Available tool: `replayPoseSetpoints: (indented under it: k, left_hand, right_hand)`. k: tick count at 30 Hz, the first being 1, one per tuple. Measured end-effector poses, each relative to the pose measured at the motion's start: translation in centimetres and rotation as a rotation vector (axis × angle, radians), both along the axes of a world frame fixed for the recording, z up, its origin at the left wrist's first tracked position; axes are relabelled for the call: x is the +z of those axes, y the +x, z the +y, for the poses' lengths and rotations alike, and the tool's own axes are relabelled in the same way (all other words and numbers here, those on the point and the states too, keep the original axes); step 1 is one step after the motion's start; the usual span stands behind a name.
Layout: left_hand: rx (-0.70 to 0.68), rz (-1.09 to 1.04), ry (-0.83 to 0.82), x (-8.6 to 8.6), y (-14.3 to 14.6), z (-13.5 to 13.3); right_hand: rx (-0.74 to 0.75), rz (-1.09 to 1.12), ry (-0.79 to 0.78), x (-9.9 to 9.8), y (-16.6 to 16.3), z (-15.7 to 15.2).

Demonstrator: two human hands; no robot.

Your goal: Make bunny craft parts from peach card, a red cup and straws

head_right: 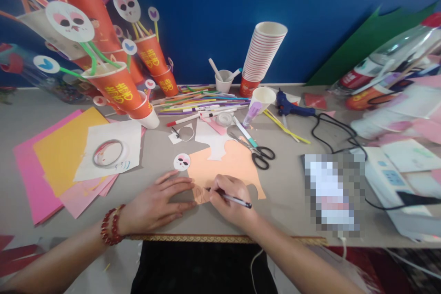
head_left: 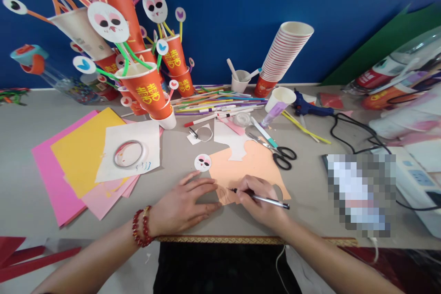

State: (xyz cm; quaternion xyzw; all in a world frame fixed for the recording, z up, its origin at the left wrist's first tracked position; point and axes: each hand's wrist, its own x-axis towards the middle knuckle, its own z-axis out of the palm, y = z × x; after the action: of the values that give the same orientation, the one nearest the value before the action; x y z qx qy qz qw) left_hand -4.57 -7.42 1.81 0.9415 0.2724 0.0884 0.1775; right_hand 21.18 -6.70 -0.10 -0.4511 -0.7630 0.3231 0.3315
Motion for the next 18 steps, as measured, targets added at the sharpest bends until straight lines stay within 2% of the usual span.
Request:
replayPoseSetpoints:
  k: [18]
  left_hand:
    - [-0.004, -0.001, -0.011, 0.0, -0.02, 0.05]
  right_hand:
    - [-0.003, -0.006, 0.041, 0.42, 0.01, 0.0]
